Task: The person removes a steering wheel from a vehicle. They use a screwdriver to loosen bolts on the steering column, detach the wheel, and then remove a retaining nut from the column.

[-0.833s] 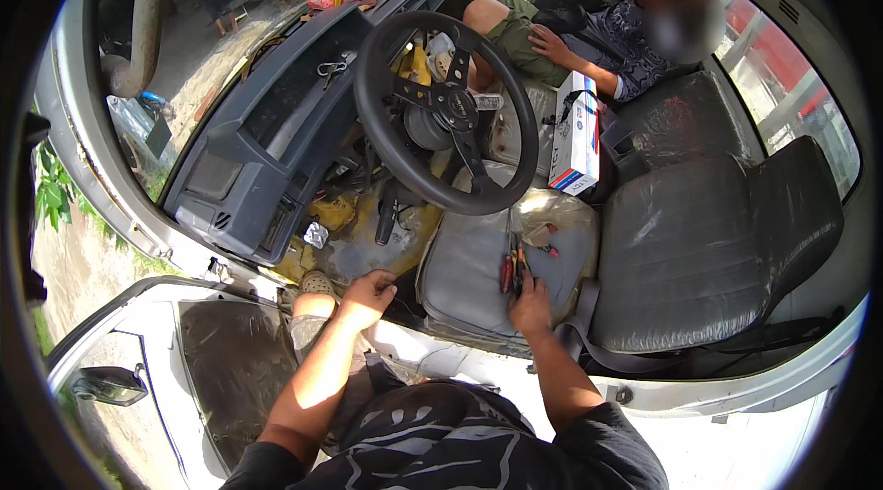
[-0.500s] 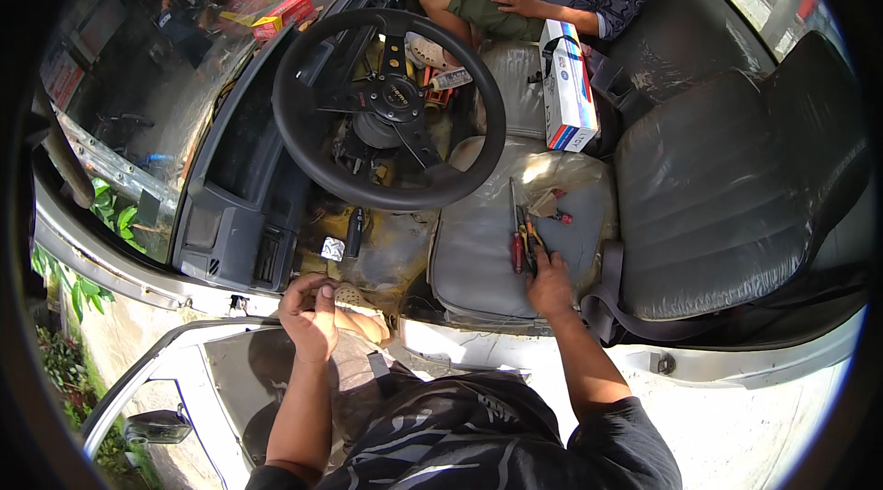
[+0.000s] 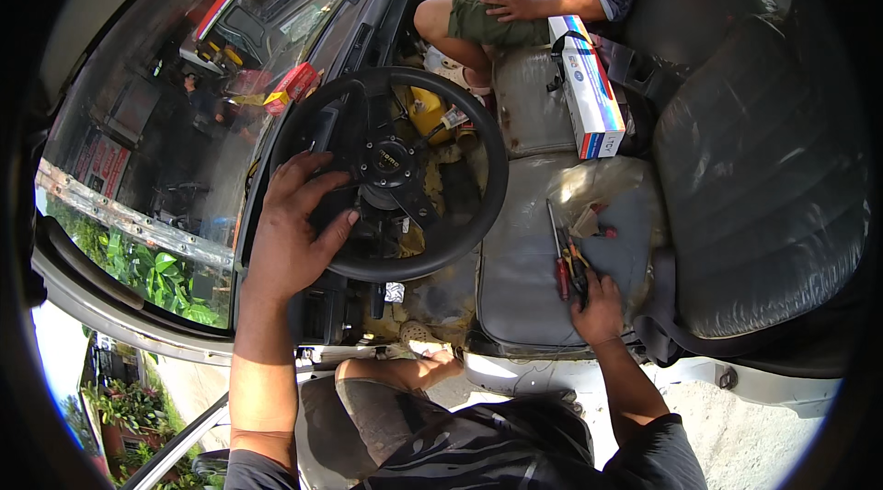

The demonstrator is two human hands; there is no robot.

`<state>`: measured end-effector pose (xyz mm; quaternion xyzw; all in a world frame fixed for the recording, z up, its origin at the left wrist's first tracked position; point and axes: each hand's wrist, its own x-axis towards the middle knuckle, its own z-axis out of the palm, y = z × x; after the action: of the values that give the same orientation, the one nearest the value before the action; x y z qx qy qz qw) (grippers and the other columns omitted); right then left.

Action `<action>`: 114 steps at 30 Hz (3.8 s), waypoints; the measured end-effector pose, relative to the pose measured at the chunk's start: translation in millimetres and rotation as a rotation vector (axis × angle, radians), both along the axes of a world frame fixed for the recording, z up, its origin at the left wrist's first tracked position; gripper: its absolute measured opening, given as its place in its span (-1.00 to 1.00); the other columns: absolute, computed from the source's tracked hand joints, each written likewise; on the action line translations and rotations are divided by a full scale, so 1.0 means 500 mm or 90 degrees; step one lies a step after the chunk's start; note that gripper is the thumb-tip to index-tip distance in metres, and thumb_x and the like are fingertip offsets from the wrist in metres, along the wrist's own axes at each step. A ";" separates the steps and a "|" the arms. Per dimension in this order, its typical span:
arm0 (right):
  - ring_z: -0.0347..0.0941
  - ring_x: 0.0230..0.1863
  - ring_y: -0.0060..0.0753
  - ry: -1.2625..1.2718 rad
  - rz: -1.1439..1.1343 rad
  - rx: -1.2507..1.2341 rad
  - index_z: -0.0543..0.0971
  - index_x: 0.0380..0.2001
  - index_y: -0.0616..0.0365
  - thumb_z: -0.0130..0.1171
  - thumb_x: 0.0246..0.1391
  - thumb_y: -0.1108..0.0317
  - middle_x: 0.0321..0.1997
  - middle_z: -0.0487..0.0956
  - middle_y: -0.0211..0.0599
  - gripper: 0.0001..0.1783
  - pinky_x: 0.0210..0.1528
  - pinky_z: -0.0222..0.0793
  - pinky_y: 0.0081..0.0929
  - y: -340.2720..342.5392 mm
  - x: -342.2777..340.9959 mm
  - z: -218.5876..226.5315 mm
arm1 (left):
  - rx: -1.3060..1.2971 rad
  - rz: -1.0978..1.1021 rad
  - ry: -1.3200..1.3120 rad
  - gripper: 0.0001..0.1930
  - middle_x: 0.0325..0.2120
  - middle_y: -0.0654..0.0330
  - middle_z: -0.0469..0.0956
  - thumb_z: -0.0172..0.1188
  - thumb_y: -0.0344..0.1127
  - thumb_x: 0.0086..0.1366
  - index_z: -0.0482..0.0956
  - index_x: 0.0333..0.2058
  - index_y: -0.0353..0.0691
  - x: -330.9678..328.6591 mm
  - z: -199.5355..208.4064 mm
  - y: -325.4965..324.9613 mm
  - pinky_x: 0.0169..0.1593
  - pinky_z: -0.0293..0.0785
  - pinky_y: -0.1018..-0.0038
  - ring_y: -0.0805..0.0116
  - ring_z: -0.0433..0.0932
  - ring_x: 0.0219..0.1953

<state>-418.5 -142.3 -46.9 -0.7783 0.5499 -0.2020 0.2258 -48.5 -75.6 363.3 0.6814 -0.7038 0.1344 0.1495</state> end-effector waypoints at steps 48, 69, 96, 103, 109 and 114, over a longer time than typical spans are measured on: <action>0.68 0.13 0.22 0.128 0.031 0.108 0.47 0.41 0.08 0.49 0.15 0.11 0.19 0.64 0.08 -0.20 0.20 0.64 0.03 -0.009 0.087 0.072 | 0.172 0.167 0.132 -0.65 -0.23 -0.12 0.77 0.55 -0.30 0.23 0.66 -0.07 -0.27 -0.008 -0.008 -0.159 0.01 0.66 0.06 -0.16 0.78 -0.08; 0.41 -0.51 -0.38 -1.255 0.296 0.146 0.48 -0.18 0.10 0.10 0.56 -0.04 -0.47 0.48 -0.31 -0.60 -0.39 0.37 -0.33 -0.224 0.369 0.797 | 0.173 0.181 0.104 -0.77 -0.18 -0.03 0.80 0.31 -0.44 0.18 0.86 -0.21 -0.17 0.053 -0.006 -0.160 0.14 0.66 0.11 -0.11 0.77 -0.05; 0.44 -0.50 -0.64 -0.987 0.183 -0.191 0.50 -0.09 0.15 0.09 0.62 -0.06 -0.38 0.56 -0.38 -0.56 -0.46 0.42 -0.54 -0.248 0.568 0.809 | 0.220 0.122 0.166 -0.74 -0.24 -0.11 0.79 0.35 -0.37 0.09 0.87 -0.23 -0.23 0.083 0.012 -0.178 0.09 0.66 0.13 -0.09 0.78 -0.11; 0.40 -0.47 -0.68 -1.008 0.105 -0.174 0.51 -0.06 0.17 0.08 0.64 0.01 -0.32 0.55 -0.42 -0.60 -0.43 0.38 -0.59 -0.248 0.581 0.799 | 0.208 -0.076 0.528 -0.71 -0.19 0.03 0.84 0.34 -0.47 0.36 0.79 0.03 -0.39 0.101 0.007 -0.178 0.06 0.64 0.33 0.29 0.80 -0.12; 0.36 -0.56 -0.68 -1.161 0.412 0.090 0.56 -0.11 0.20 0.20 0.57 0.08 -0.35 0.54 -0.44 -0.65 -0.52 0.33 -0.55 -0.273 0.564 0.814 | 0.235 -0.065 0.494 -0.75 -0.20 0.10 0.84 0.34 -0.41 0.51 0.77 0.05 -0.41 0.097 0.006 -0.177 0.06 0.61 0.39 0.43 0.74 -0.15; 0.49 -0.52 -0.65 -0.999 0.167 -0.160 0.61 -0.04 0.21 0.35 0.48 0.17 -0.36 0.59 -0.45 -0.70 -0.49 0.41 -0.57 -0.251 0.566 0.842 | 0.252 -0.048 0.457 -0.82 -0.21 0.09 0.82 0.28 -0.45 0.51 0.78 -0.03 -0.36 0.089 0.021 -0.176 0.09 0.59 0.34 0.34 0.73 -0.12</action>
<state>-135.4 -267.6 373.9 -0.4873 0.1080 -0.7223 0.4788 -4.0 -163.5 374.0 0.6744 -0.6437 -0.2552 0.2563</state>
